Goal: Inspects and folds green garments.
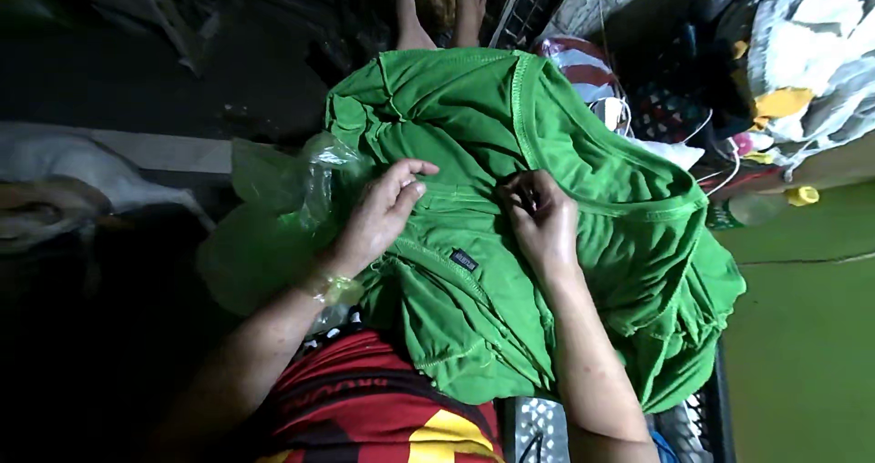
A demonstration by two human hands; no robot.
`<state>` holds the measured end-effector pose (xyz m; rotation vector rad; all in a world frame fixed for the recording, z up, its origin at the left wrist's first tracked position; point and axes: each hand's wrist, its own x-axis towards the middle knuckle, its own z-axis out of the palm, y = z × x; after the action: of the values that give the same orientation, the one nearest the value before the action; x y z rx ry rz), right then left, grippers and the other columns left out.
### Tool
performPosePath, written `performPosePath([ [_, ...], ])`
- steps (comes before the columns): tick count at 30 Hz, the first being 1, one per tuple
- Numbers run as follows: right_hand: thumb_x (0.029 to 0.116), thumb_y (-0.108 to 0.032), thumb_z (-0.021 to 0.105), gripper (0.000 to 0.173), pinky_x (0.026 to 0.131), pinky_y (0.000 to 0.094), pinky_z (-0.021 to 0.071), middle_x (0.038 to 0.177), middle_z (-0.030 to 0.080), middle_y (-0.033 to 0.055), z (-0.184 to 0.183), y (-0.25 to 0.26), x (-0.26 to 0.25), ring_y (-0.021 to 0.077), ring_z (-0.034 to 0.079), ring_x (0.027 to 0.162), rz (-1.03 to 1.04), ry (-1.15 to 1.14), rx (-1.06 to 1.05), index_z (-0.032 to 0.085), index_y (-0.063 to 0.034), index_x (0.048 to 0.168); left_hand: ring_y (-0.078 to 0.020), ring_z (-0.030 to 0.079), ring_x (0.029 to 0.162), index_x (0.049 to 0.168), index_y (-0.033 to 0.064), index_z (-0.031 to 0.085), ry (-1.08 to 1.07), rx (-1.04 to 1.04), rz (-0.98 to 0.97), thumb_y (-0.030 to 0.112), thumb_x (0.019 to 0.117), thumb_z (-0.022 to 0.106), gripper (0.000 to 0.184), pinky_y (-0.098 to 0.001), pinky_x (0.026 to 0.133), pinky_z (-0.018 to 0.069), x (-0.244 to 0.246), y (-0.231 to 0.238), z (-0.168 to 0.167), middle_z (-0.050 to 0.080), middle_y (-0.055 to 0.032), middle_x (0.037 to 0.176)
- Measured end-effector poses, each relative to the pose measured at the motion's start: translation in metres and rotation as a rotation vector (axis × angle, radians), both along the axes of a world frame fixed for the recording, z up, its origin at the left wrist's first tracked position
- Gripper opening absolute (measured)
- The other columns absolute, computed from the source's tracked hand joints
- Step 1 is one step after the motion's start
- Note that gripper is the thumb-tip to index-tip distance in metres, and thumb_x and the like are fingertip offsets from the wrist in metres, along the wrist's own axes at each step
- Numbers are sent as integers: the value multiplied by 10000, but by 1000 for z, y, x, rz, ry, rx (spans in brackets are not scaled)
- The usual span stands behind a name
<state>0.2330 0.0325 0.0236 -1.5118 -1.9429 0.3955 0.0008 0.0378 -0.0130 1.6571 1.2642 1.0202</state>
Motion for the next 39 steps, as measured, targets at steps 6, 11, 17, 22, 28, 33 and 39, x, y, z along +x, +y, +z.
performPosePath([
  [6,908,-39,700,128,680,375,562,875,670,164,-5,0,1,241,666,754,54,-49,151,653,37,1000,-117,575,749,1234,13,654,162,249,199,129,969,649,289,-241,659,462,16,-4,5,654,-131,998],
  [11,913,-41,696,122,687,328,553,892,668,162,-5,0,-1,213,654,754,77,-24,162,652,39,994,-137,664,824,1020,0,768,153,518,54,82,997,616,175,-207,785,530,17,-1,14,705,-160,964],
  [17,853,56,664,140,721,229,526,939,622,157,-6,0,-1,159,620,818,163,84,286,629,48,989,-173,676,779,985,18,744,246,361,40,199,947,698,190,-268,722,570,28,-9,13,679,-147,957],
  [22,854,85,614,177,594,193,500,860,656,109,0,-6,1,91,588,665,287,113,155,608,29,1022,-211,671,787,950,13,761,287,368,60,82,949,682,105,-303,735,562,31,-12,13,681,-154,950],
  [28,868,71,615,199,544,178,476,831,659,59,3,-8,7,55,574,622,269,126,-3,590,-12,1047,-69,706,812,997,-16,697,48,127,24,125,1019,591,178,-215,785,595,14,-6,12,704,-92,925],
  [33,837,3,598,267,491,199,443,828,648,37,9,-9,10,53,547,593,252,85,-74,579,-42,1100,-88,703,828,1049,-21,660,52,98,25,128,1052,529,198,-235,791,589,17,-6,12,694,-105,939],
  [39,943,-112,628,295,539,187,496,922,645,41,19,-11,9,43,586,645,245,148,-161,539,-49,1217,-157,685,836,1040,12,708,172,252,59,174,1051,541,233,-285,776,580,23,-10,7,686,-131,977],
])
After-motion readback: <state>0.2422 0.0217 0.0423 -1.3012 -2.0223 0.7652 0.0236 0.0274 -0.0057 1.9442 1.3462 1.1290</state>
